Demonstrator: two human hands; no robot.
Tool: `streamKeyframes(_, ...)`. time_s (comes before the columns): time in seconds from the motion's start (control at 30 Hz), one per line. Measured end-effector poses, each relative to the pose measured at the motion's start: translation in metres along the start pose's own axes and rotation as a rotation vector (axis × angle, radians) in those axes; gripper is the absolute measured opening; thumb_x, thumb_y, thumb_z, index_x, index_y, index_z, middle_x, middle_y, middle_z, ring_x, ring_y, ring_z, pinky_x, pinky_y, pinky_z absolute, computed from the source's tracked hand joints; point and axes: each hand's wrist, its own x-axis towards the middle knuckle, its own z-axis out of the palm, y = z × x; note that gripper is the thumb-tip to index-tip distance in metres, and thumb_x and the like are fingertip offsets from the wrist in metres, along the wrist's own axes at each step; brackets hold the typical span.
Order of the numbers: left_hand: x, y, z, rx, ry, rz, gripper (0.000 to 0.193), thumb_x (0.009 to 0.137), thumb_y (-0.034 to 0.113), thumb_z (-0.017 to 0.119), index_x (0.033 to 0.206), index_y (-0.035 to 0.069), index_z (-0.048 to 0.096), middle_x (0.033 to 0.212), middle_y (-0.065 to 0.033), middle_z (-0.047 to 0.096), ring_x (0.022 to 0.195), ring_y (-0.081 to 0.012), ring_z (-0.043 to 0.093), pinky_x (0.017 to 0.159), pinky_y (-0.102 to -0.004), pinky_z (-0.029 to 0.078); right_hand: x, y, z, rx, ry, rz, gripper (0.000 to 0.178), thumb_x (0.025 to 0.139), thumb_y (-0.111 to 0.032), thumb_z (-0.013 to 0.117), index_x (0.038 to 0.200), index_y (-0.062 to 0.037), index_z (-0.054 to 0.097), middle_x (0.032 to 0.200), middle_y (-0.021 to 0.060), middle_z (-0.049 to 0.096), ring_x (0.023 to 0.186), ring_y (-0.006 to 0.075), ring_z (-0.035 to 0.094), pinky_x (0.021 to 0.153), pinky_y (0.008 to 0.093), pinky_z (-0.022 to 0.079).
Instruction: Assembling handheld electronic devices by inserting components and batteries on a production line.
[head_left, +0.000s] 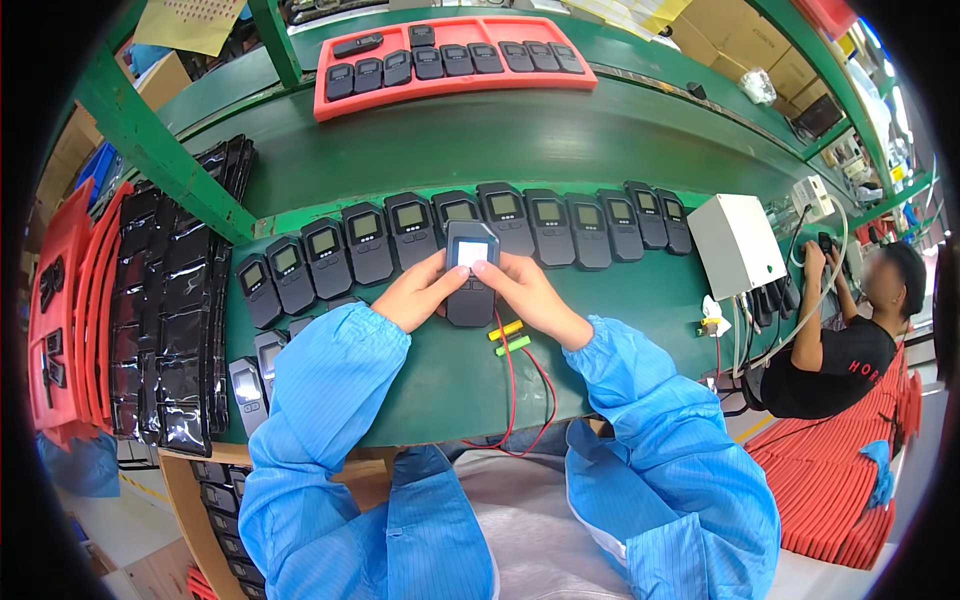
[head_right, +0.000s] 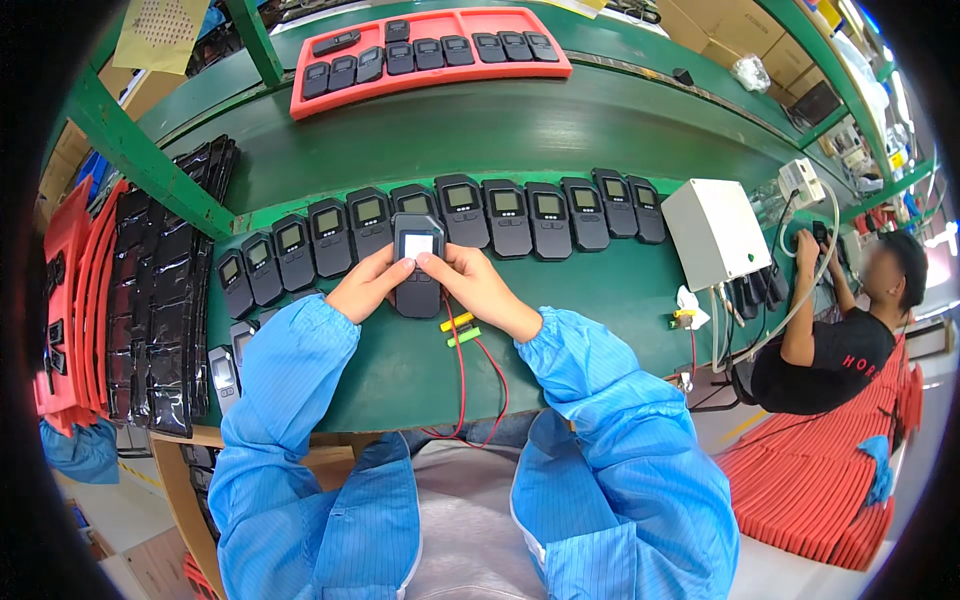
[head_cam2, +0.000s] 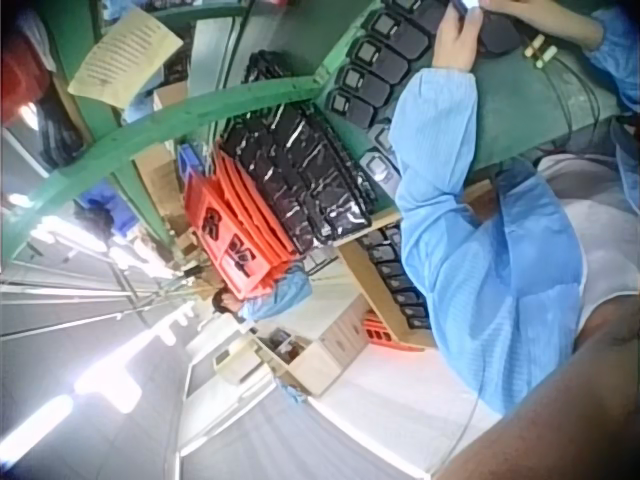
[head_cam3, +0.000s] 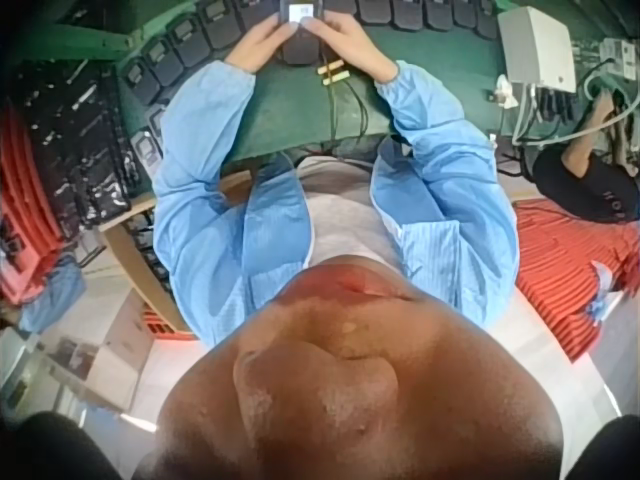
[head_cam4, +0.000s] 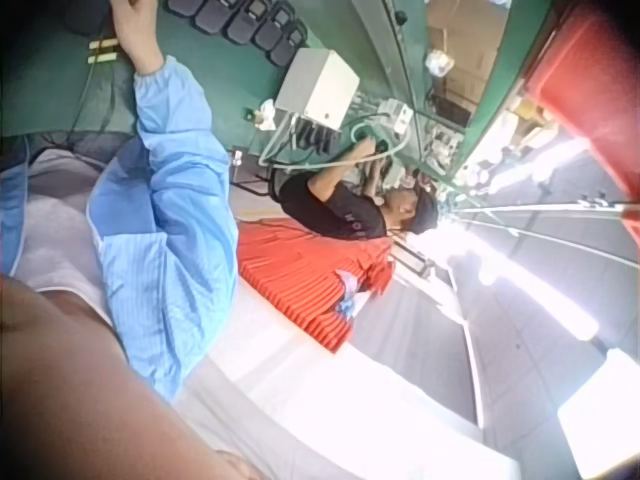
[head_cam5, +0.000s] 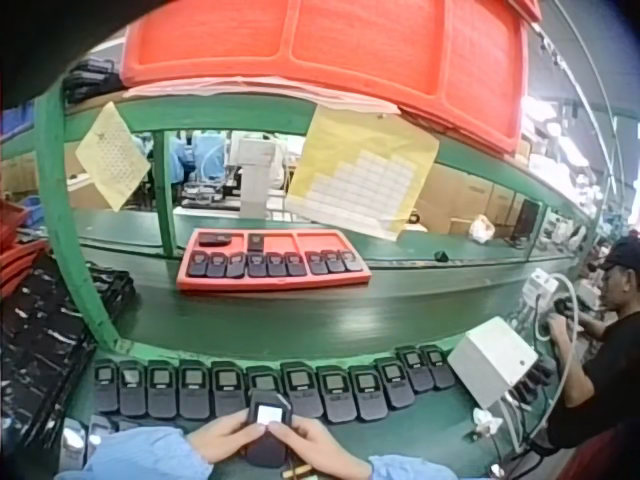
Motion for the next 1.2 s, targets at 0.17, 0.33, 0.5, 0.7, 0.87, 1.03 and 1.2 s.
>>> streamKeyframes(0.17,0.0,0.0006,0.0002,-0.004,-0.003,0.012,0.045,0.097,0.033,0.047,0.134,0.006,0.044,0.11,-0.0019,0.058,0.092,-0.0082,0.052,0.073,-0.0228,0.043,0.0018,0.0034,0.0018,0.008,0.011,-0.029,0.038,0.097,-0.034,0.05,0.109,0.0009,0.059,0.094,0.0037,0.064,0.083,0.0089,0.059,0.074,0.0243,0.048)
streamKeyframes(0.33,-0.0014,0.0026,0.0005,0.0,-0.001,0.0,0.045,0.097,0.033,0.047,0.133,0.007,0.045,0.108,-0.0014,0.058,0.09,-0.008,0.052,0.072,-0.0225,0.043,0.0001,0.0017,0.002,0.036,0.008,-0.033,0.038,0.097,-0.033,0.05,0.109,0.0012,0.059,0.094,0.0037,0.064,0.084,0.0087,0.059,0.074,0.0243,0.048)
streamKeyframes(0.5,-0.0017,0.0031,0.0004,-0.002,-0.003,0.007,0.045,0.097,0.034,0.047,0.133,0.007,0.045,0.107,-0.0011,0.058,0.089,-0.0079,0.051,0.07,-0.0223,0.042,0.0015,0.0037,0.0008,0.001,0.006,-0.043,0.038,0.097,-0.033,0.05,0.109,0.0013,0.059,0.094,0.0038,0.064,0.084,0.0087,0.059,0.075,0.0243,0.048)
streamKeyframes(0.7,-0.0016,0.0029,0.0002,0.001,-0.005,0.007,0.046,0.097,0.035,0.047,0.133,0.007,0.045,0.108,-0.0018,0.058,0.09,-0.0086,0.052,0.071,-0.0229,0.043,0.0013,0.0025,0.002,0.004,0.013,-0.054,0.038,0.097,-0.033,0.05,0.109,0.0012,0.059,0.093,0.004,0.064,0.082,0.0091,0.059,0.073,0.0244,0.048)
streamKeyframes(0.87,-0.0003,-0.0014,0.0008,0.002,0.011,0.043,0.045,0.095,0.04,0.048,0.131,0.012,0.047,0.103,0.0002,0.058,0.085,-0.0087,0.051,0.066,-0.0239,0.042,-0.0005,-0.0031,0.0019,-0.02,0.009,-0.026,0.038,0.097,-0.033,0.05,0.109,0.0012,0.059,0.092,0.0041,0.064,0.082,0.0094,0.059,0.073,0.0246,0.048)
streamKeyframes(1.03,-0.0004,-0.0001,-0.0007,0.007,-0.013,0.023,0.046,0.097,0.034,0.047,0.133,0.007,0.045,0.109,-0.0023,0.058,0.092,-0.0093,0.052,0.071,-0.0233,0.044,0.0001,0.0012,0.0014,0.006,0.003,-0.039,0.038,0.097,-0.033,0.049,0.109,0.0013,0.059,0.093,0.0043,0.064,0.084,0.0095,0.059,0.074,0.0245,0.048)
streamKeyframes(1.2,-0.0014,0.0026,-0.0007,0.003,-0.018,0.015,0.045,0.097,0.034,0.047,0.133,0.006,0.045,0.109,-0.002,0.058,0.091,-0.0092,0.052,0.071,-0.0233,0.044,0.0004,0.0019,0.0016,-0.002,0.006,-0.057,0.038,0.097,-0.033,0.049,0.11,0.0014,0.059,0.094,0.0044,0.064,0.085,0.0095,0.059,0.075,0.0246,0.048)
